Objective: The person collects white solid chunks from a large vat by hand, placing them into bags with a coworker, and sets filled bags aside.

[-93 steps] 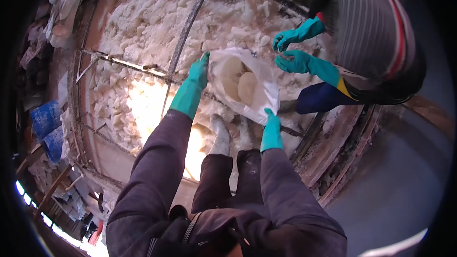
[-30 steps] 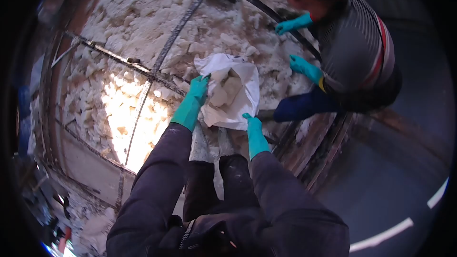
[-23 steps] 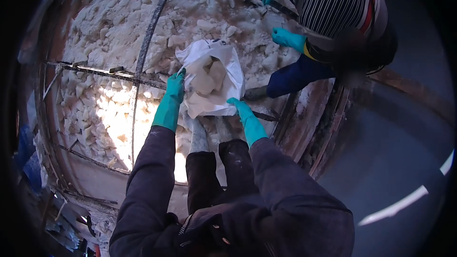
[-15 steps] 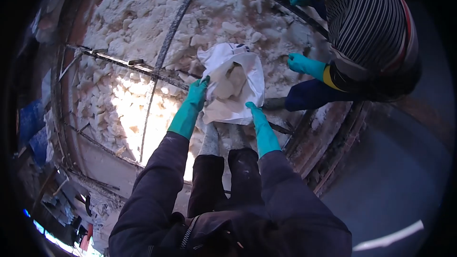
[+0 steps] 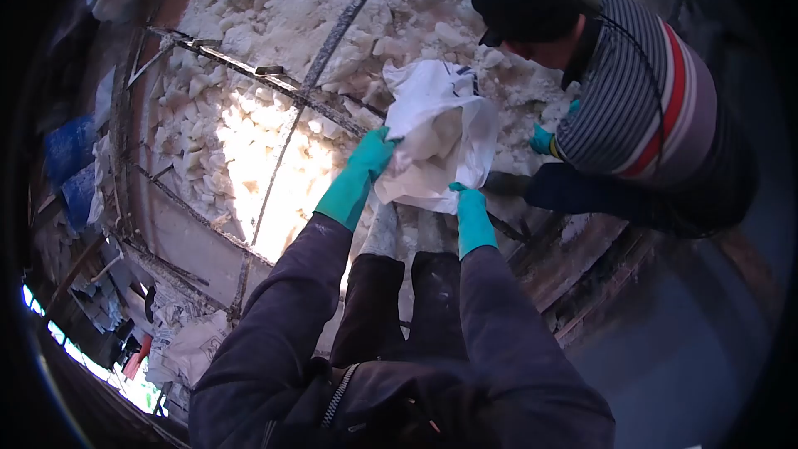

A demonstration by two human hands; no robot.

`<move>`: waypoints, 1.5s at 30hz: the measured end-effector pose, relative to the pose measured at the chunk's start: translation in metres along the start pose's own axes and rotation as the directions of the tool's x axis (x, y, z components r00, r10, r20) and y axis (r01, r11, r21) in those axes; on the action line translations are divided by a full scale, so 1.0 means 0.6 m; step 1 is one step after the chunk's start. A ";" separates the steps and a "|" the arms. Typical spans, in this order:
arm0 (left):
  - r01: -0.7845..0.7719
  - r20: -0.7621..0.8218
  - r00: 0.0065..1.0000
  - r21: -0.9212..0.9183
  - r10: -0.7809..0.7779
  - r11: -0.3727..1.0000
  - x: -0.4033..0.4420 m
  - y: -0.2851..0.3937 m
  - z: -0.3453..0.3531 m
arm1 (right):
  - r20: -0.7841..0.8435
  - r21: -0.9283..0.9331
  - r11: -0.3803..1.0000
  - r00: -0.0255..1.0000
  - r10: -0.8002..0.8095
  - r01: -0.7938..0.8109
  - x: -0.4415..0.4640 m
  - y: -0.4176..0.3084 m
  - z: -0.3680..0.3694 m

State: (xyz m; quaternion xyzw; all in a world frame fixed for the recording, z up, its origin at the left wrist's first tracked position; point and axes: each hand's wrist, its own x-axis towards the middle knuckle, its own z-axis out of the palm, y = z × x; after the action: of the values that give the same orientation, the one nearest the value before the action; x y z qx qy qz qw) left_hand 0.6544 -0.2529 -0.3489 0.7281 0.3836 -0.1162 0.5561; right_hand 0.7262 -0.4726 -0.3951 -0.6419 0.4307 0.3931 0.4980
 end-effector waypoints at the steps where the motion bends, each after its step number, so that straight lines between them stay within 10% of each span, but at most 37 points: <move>1: 0.012 0.013 1.000 0.021 -0.013 1.000 0.010 0.005 -0.010 | -0.010 -0.017 1.000 1.000 0.005 -0.005 0.002 0.007 -0.017; 4: 0.041 -0.057 0.997 -0.238 -0.056 0.971 0.022 0.045 -0.029 | -0.038 -0.094 0.994 0.998 0.045 -0.049 0.026 0.045 -0.088; 5: 0.279 -0.014 0.949 -0.422 -0.314 0.863 0.024 0.073 -0.030 | -0.037 -0.104 0.992 0.997 0.069 -0.073 0.043 0.077 -0.119; 7: 0.045 -0.141 0.968 -0.720 -0.209 0.692 0.060 0.032 -0.002 | -0.048 -0.075 0.993 0.995 0.083 -0.086 0.051 0.108 -0.147; 10: 0.178 -0.015 0.952 -0.786 -0.306 0.592 0.054 0.072 -0.015 | -0.125 0.104 0.993 0.990 0.061 -0.048 0.026 0.096 -0.123; 14: 0.105 -0.004 0.990 -0.648 -0.141 0.755 0.049 0.066 -0.004 | -0.057 0.139 0.990 0.998 -0.022 0.029 -0.090 0.036 -0.087; 17: 0.367 0.308 0.930 -0.747 -0.200 0.554 0.020 0.101 -0.012 | -0.071 -0.021 0.997 0.994 -0.078 0.077 -0.045 0.067 -0.106; 23: 0.446 0.314 0.894 -0.546 -0.321 0.709 0.007 0.052 -0.004 | -0.240 -0.372 0.923 0.971 0.008 -0.100 -0.025 0.067 -0.096; 45: 0.379 0.233 0.925 -0.617 -0.300 0.690 -0.012 0.056 -0.005 | -0.248 -0.178 0.979 0.968 0.050 -0.096 -0.062 0.069 -0.119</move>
State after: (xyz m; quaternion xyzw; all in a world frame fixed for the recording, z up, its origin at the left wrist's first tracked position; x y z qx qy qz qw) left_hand 0.6718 -0.2561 -0.3192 0.3970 0.4952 -0.1176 0.7638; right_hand 0.6808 -0.5420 -0.3590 -0.7128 0.4726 0.3690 0.3639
